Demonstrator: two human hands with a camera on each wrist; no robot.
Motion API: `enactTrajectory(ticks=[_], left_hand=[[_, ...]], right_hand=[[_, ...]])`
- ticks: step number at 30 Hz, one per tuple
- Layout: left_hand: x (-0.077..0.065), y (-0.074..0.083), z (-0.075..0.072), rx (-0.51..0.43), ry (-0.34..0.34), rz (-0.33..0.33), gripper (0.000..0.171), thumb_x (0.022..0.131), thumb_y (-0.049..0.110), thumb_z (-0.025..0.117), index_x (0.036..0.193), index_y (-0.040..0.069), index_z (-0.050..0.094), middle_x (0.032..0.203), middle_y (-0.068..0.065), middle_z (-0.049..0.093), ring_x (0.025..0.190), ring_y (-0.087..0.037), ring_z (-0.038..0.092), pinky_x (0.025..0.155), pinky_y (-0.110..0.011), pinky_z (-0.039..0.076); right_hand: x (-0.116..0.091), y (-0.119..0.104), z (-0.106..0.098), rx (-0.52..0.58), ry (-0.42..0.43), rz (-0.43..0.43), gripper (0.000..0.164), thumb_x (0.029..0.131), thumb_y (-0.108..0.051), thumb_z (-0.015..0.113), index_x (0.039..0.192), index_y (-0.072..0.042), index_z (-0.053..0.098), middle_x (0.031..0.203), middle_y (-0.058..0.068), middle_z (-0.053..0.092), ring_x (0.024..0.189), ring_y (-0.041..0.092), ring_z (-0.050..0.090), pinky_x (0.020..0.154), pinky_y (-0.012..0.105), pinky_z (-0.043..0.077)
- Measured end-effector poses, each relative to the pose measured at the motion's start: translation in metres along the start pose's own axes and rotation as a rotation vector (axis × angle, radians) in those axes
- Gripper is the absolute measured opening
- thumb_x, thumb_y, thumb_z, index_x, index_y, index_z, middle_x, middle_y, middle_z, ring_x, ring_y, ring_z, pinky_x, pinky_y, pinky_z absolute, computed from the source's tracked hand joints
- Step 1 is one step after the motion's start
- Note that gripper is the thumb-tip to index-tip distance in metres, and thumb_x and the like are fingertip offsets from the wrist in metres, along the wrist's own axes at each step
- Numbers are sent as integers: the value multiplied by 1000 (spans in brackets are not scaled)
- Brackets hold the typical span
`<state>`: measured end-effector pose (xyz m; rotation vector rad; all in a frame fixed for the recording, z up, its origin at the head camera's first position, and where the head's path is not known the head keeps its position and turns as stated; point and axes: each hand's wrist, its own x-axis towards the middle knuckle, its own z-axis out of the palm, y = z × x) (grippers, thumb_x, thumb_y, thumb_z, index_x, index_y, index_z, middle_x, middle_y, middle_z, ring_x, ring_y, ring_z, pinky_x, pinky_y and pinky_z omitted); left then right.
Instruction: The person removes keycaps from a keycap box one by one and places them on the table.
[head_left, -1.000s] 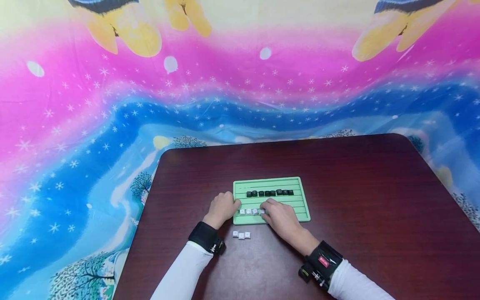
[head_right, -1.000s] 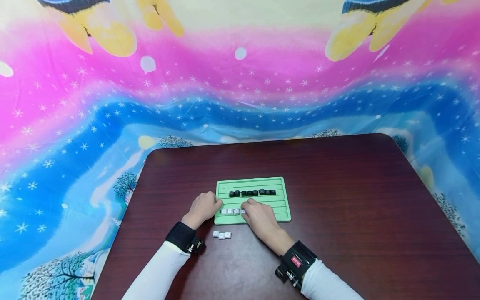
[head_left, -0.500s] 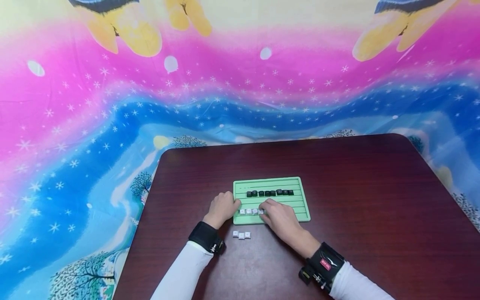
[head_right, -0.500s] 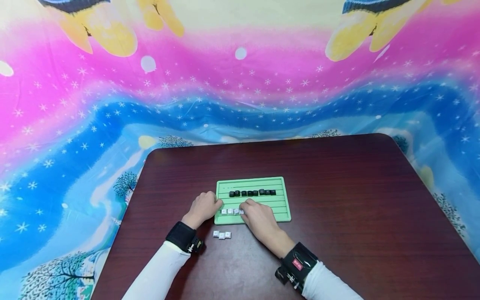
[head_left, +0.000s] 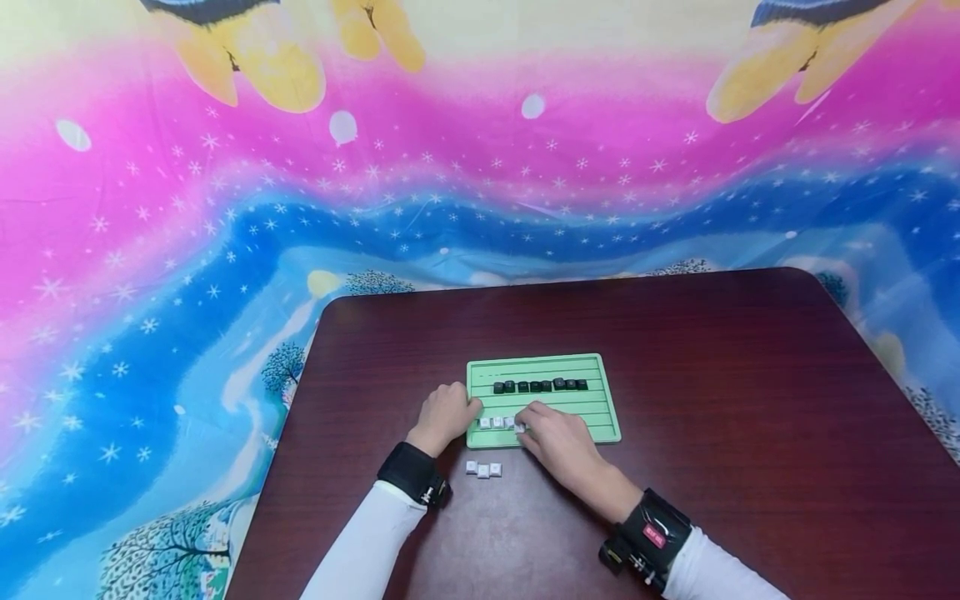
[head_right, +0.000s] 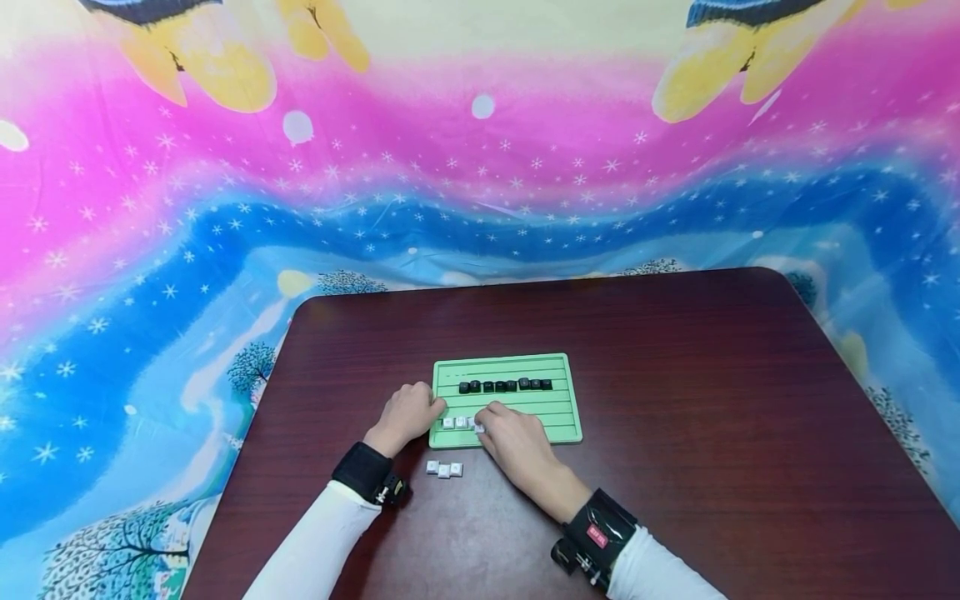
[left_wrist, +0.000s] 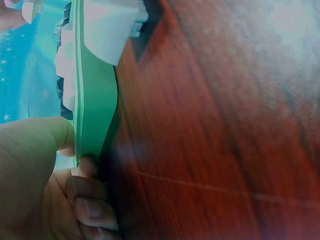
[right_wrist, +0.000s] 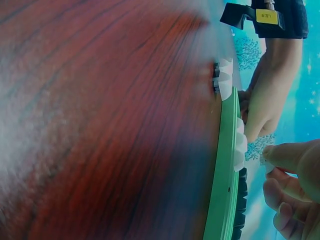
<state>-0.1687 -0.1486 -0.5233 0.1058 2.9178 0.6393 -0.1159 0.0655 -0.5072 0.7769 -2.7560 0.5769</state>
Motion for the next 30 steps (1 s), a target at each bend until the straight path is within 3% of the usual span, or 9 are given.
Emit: enactTrajectory(ticks=[16, 30], left_hand=[[2, -1, 1, 11, -2, -12, 38, 92, 24, 56, 60, 16, 37, 57, 3, 29, 49, -15, 31, 48, -29, 28], [3, -2, 3, 18, 3, -2, 39, 93, 25, 55, 60, 16, 37, 57, 3, 29, 49, -15, 31, 48, -29, 28]], right_hand=[[-7, -8, 0, 13, -21, -24, 18, 86, -23, 79, 103, -19, 74, 99, -6, 71, 81, 11, 70, 58, 28, 51], [-14, -15, 4, 19, -65, -37, 15, 85, -25, 80, 96, -20, 71, 93, -7, 67, 75, 10, 66, 59, 28, 50]])
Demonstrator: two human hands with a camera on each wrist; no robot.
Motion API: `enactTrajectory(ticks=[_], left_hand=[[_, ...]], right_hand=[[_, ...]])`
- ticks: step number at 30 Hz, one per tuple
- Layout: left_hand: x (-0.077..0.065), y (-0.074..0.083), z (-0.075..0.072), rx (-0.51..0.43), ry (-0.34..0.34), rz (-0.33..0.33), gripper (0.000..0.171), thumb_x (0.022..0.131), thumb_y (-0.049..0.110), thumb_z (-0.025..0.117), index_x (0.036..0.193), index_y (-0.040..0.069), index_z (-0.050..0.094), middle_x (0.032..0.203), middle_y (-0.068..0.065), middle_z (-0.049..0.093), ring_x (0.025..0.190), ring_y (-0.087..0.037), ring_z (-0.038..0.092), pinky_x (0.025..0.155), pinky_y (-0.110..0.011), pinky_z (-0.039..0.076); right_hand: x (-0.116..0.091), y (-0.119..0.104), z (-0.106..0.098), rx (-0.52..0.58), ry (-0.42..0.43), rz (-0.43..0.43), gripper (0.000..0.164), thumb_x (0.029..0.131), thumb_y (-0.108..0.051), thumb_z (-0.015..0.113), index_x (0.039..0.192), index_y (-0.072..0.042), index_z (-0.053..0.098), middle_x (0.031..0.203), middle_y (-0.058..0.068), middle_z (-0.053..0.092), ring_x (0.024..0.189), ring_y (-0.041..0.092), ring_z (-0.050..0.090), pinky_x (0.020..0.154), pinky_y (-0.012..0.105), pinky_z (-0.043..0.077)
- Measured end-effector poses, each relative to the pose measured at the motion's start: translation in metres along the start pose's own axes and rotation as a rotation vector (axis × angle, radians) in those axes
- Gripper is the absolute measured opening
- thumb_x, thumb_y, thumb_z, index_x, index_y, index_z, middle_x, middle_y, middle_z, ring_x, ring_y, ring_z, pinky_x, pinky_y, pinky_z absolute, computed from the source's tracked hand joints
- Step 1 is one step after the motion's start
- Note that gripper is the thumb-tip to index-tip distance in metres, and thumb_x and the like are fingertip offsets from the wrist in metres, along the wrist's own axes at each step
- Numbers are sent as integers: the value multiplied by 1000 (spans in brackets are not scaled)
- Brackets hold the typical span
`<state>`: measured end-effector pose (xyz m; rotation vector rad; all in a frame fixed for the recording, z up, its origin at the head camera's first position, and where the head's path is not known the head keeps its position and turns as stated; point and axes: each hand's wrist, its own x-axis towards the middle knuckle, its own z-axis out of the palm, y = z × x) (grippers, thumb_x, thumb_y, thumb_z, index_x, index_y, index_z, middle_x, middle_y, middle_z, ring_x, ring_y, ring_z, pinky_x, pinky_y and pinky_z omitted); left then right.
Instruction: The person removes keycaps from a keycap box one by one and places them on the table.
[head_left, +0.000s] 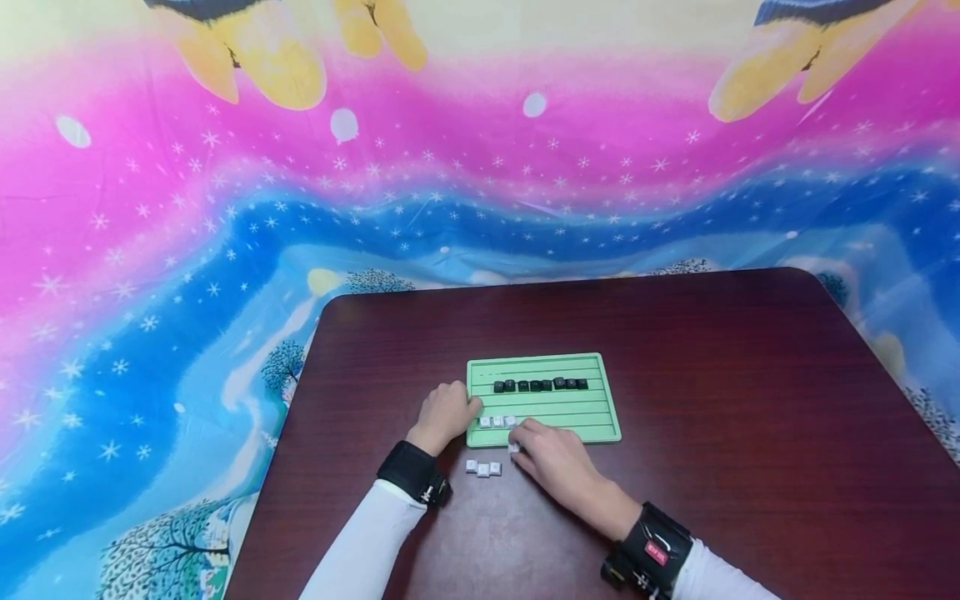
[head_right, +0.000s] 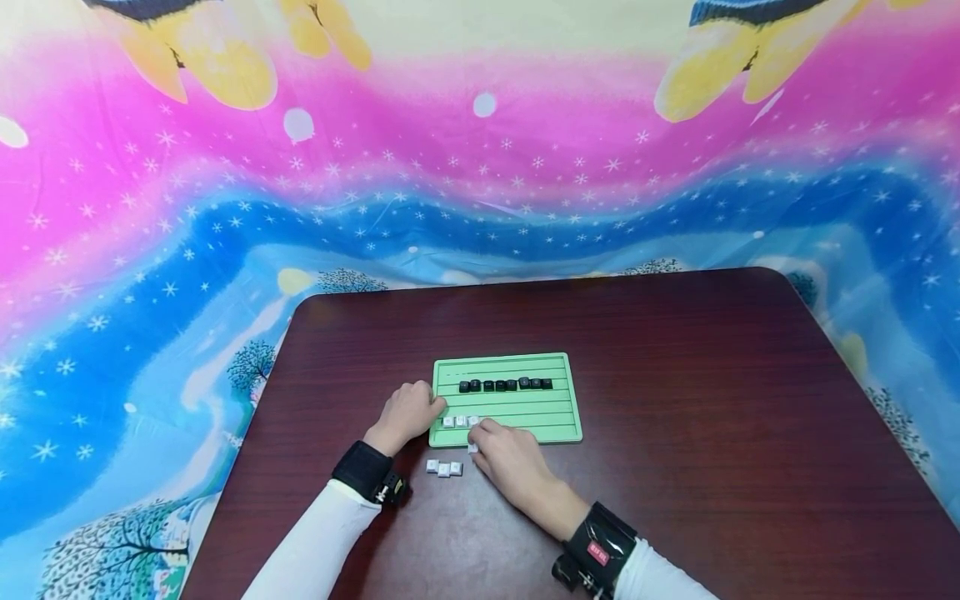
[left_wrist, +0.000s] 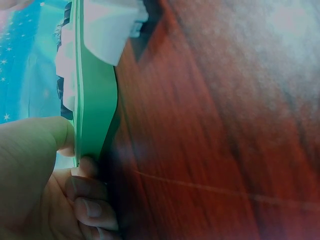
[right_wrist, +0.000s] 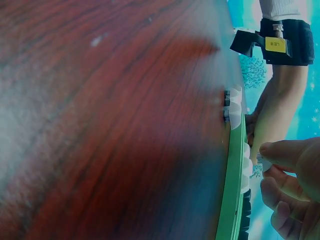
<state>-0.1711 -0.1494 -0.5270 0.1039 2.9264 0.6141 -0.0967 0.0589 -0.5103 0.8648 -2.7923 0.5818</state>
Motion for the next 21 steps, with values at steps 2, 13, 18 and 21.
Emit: enactTrajectory(ticks=[2, 13, 18, 21], left_hand=[[0, 0, 0, -2, 1, 1, 39, 93, 24, 55, 60, 16, 37, 57, 3, 29, 49, -15, 30, 47, -29, 27], [1, -2, 3, -5, 0, -5, 38, 92, 25, 55, 59, 16, 38, 56, 3, 30, 48, -15, 30, 46, -29, 27], [2, -2, 3, -1, 0, -7, 37, 92, 25, 55, 60, 16, 38, 57, 3, 31, 48, -15, 32, 47, -29, 28], [2, -2, 3, 0, -1, -12, 37, 92, 26, 56, 61, 15, 39, 57, 3, 32, 49, -15, 33, 48, -29, 29]], right_hand=[[-1, -1, 1, -3, -5, 5, 15, 85, -25, 80, 96, -21, 71, 93, -8, 66, 74, 10, 66, 59, 28, 50], [-6, -4, 5, 2, -23, -8, 13, 86, -25, 79, 96, -21, 72, 93, -9, 68, 76, 9, 67, 61, 27, 51], [-8, -4, 7, 2, -31, -17, 12, 86, -25, 78, 96, -20, 73, 93, -9, 68, 75, 9, 67, 60, 26, 50], [-9, -4, 9, 0, -37, -30, 13, 86, -25, 78, 97, -20, 73, 93, -9, 68, 75, 9, 67, 59, 26, 49]])
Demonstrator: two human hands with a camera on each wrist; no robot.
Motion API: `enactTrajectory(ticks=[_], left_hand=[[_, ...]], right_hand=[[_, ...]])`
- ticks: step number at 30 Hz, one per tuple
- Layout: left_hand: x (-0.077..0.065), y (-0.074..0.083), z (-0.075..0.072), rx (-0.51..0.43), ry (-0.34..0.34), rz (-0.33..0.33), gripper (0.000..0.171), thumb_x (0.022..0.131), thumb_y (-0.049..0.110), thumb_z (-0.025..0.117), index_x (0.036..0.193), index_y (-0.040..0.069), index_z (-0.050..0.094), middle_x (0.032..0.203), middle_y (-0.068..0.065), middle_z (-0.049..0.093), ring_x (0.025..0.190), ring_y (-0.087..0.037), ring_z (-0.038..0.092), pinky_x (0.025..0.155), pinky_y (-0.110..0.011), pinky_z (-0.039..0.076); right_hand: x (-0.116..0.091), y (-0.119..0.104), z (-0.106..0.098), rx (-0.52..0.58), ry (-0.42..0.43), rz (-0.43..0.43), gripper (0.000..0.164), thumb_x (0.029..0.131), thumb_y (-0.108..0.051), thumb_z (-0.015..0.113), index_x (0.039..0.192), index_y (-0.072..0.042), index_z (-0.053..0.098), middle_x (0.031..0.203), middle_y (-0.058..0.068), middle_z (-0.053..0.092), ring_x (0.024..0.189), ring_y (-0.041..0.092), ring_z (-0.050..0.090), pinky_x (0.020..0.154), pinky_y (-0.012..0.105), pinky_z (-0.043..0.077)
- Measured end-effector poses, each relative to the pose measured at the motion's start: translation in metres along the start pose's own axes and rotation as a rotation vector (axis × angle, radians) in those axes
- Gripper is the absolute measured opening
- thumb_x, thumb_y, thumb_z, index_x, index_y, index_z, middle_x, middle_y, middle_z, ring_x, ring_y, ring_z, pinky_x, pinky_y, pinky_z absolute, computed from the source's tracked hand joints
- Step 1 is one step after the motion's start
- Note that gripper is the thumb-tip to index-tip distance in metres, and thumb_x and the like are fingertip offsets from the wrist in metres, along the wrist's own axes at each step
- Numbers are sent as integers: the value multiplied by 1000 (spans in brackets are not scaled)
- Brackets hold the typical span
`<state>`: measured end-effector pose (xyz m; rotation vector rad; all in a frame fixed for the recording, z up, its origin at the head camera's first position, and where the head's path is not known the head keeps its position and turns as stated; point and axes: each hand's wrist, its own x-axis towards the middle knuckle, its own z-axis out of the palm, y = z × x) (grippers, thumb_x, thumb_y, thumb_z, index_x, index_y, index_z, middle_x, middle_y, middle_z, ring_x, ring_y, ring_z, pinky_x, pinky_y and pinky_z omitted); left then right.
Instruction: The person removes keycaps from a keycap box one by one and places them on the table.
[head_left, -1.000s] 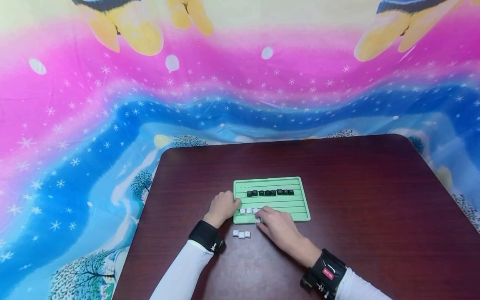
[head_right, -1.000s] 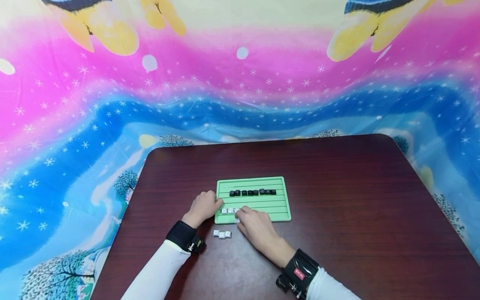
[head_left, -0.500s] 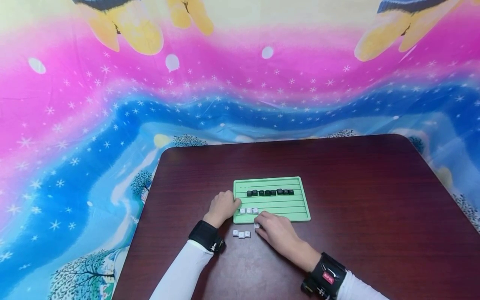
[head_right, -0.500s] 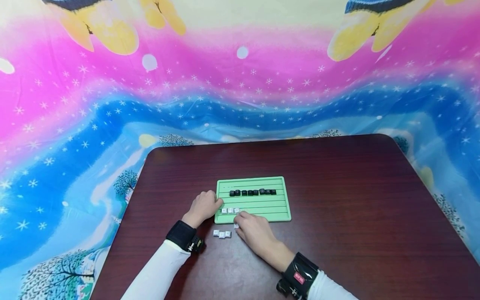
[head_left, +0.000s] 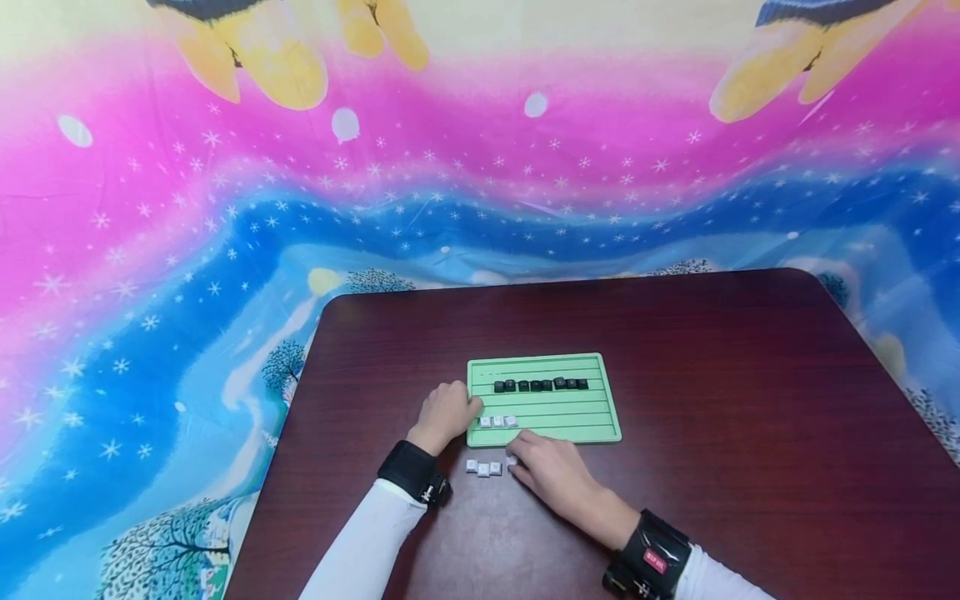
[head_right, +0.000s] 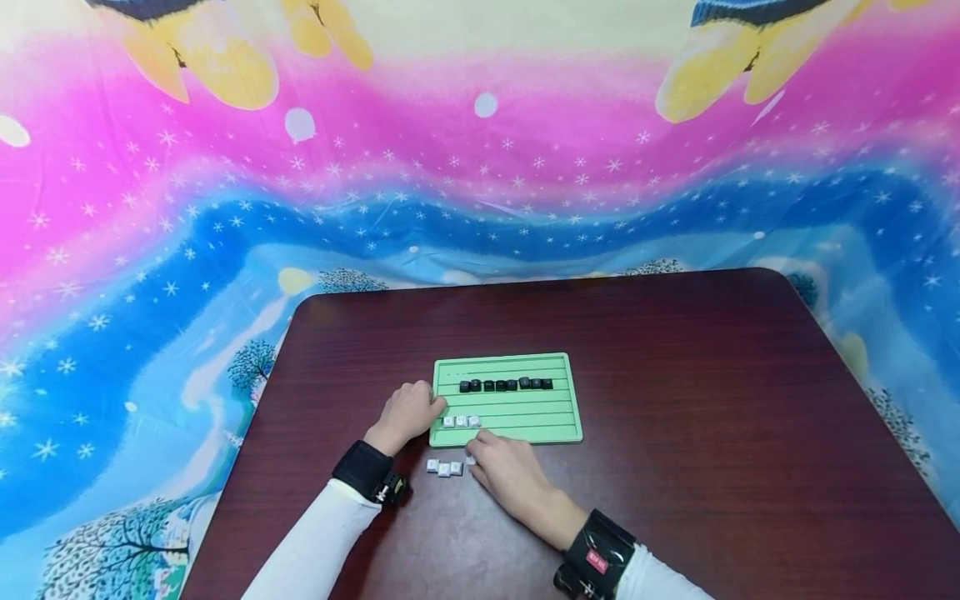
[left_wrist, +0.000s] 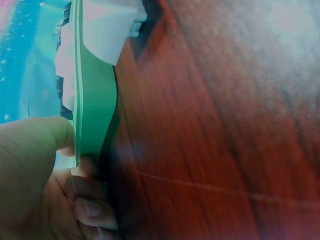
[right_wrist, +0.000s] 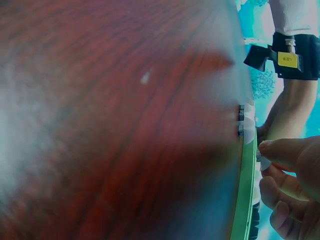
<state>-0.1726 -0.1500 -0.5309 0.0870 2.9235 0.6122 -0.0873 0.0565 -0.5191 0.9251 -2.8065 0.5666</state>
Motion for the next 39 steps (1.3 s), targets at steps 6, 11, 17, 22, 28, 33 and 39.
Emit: enactTrajectory(ticks=[6, 11, 17, 22, 28, 33, 39], left_hand=[[0, 1, -1, 2, -5, -2, 37, 93, 26, 56, 62, 15, 40, 58, 3, 32, 49, -15, 33, 47, -29, 29], [0, 0, -1, -8, -2, 7, 38, 93, 25, 56, 60, 15, 39, 57, 3, 30, 47, -15, 31, 46, -29, 27], [0, 0, -1, -4, -8, 6, 38, 93, 25, 56, 61, 16, 39, 57, 3, 31, 48, -15, 32, 46, -29, 28], [0, 0, -1, -5, -5, 8, 38, 93, 25, 56, 60, 16, 39, 56, 3, 30, 48, -15, 32, 47, -29, 28], [-1, 0, -1, -9, 3, 14, 39, 92, 24, 55, 59, 16, 37, 56, 4, 28, 48, -15, 30, 47, -29, 27], [-1, 0, -1, -8, 5, 10, 38, 92, 25, 55, 60, 15, 38, 56, 3, 29, 48, -15, 30, 47, -29, 27], [-1, 0, -1, -9, 3, 3, 37, 92, 25, 55, 61, 15, 39, 57, 3, 29, 49, -15, 30, 47, -29, 27]], right_hand=[[-2, -1, 4, -18, -24, -14, 15, 86, -26, 78, 98, -19, 73, 93, -7, 68, 75, 10, 67, 61, 27, 51], [-3, -1, 7, -16, -33, -21, 15, 85, -26, 79, 97, -19, 72, 92, -7, 67, 73, 10, 66, 61, 27, 50], [-4, -2, 10, -19, -43, -29, 16, 85, -27, 79, 97, -19, 72, 91, -8, 67, 75, 10, 66, 62, 28, 52], [-5, -2, 11, -35, -45, -35, 16, 85, -27, 78, 97, -20, 72, 91, -8, 67, 74, 10, 66, 62, 27, 52], [-4, -1, 14, -52, -34, -44, 16, 85, -27, 79, 96, -20, 72, 90, -8, 66, 73, 10, 65, 60, 27, 50], [-3, -2, 14, -52, -35, -39, 15, 85, -28, 78, 96, -20, 71, 90, -8, 65, 72, 11, 64, 59, 28, 48], [-3, -3, 14, -49, -35, -29, 14, 86, -28, 77, 96, -20, 71, 88, -8, 65, 70, 10, 63, 57, 27, 47]])
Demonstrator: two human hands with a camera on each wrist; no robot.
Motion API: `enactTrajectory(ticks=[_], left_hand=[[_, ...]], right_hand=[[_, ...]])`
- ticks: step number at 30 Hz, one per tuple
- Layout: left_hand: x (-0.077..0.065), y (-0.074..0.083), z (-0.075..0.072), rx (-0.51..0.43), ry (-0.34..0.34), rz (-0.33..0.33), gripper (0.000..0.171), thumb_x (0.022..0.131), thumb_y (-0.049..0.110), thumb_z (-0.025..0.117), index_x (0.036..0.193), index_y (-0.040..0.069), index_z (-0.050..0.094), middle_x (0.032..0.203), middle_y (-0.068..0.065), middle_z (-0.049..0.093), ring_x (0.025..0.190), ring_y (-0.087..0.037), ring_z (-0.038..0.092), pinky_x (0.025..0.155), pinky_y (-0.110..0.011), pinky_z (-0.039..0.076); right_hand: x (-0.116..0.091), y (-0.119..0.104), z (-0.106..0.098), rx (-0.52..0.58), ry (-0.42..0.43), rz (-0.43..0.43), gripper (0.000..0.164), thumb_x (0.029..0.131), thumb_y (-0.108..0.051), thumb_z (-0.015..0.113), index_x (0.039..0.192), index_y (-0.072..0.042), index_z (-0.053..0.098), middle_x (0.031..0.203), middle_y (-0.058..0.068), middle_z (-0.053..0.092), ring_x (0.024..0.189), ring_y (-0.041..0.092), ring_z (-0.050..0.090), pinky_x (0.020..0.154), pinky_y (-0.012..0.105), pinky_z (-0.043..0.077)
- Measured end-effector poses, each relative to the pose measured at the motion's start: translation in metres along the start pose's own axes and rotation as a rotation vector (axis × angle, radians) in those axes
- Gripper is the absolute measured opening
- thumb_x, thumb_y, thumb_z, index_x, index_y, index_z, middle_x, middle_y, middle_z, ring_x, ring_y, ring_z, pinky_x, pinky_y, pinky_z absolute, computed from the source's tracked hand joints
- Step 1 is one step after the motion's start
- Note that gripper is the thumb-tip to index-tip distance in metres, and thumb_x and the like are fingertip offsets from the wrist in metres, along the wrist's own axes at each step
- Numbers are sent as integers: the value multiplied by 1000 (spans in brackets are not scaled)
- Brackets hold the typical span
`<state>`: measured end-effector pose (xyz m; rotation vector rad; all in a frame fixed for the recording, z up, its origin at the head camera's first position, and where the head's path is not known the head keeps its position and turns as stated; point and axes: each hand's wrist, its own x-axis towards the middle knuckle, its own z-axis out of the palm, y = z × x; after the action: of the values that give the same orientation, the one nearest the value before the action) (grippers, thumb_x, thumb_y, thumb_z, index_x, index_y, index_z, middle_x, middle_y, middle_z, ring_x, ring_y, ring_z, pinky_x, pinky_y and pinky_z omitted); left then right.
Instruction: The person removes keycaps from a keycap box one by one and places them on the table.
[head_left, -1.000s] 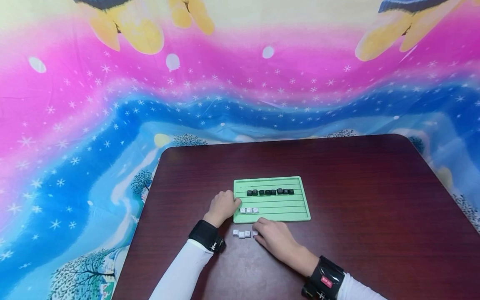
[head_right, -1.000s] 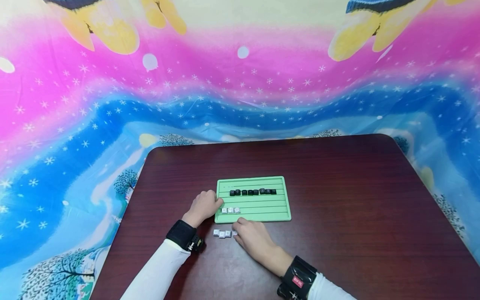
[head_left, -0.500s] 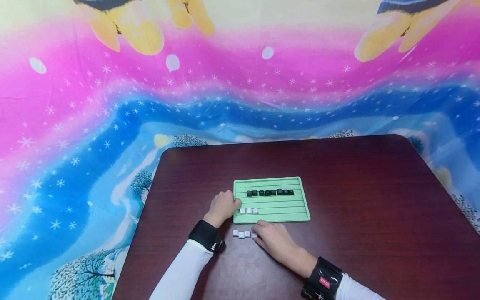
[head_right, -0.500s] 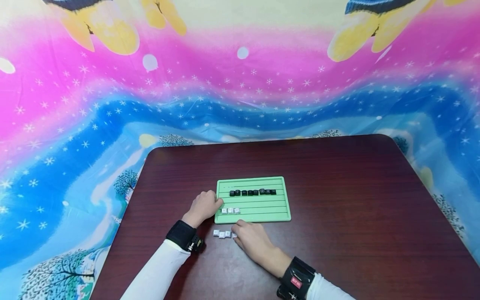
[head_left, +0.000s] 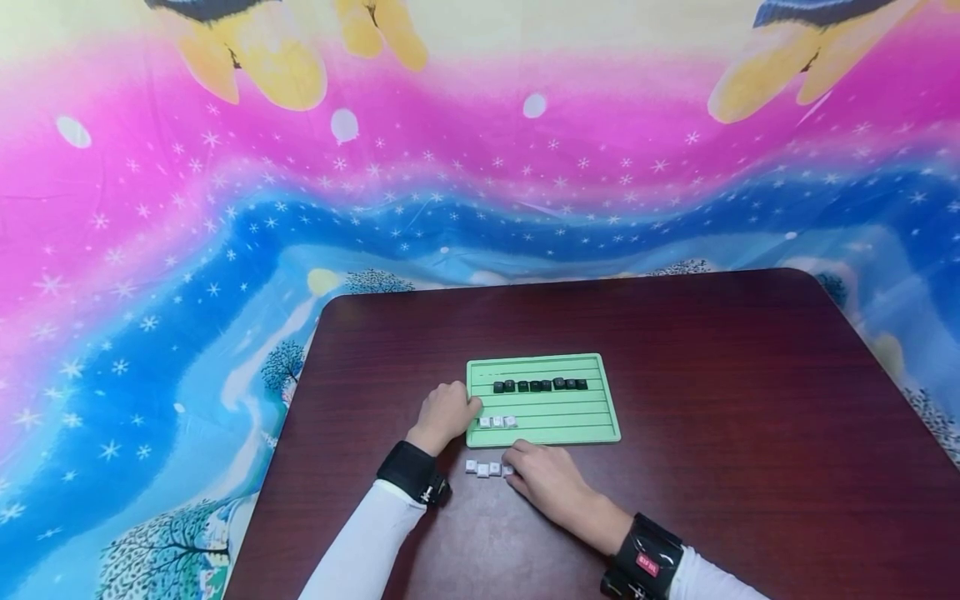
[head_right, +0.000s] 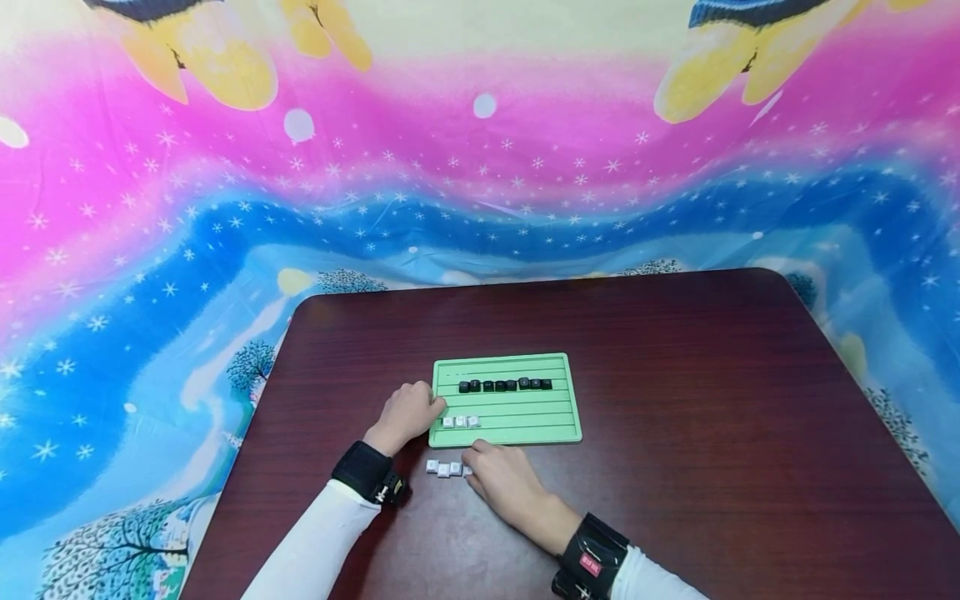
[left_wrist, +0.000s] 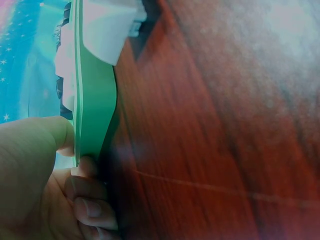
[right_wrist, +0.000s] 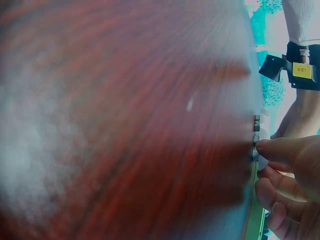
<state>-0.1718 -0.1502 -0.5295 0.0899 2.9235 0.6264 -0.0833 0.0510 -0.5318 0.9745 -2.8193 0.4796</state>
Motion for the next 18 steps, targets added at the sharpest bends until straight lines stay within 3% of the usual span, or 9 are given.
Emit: enactTrajectory(ticks=[18], left_hand=[[-1, 2, -2, 7, -16, -14, 35, 93, 26, 56, 63, 15, 41, 59, 2, 33, 50, -16, 34, 49, -29, 29]], right_hand=[[3, 4, -6, 44, 54, -2, 16, 83, -27, 80, 94, -19, 72, 90, -7, 67, 72, 9, 65, 57, 23, 46]])
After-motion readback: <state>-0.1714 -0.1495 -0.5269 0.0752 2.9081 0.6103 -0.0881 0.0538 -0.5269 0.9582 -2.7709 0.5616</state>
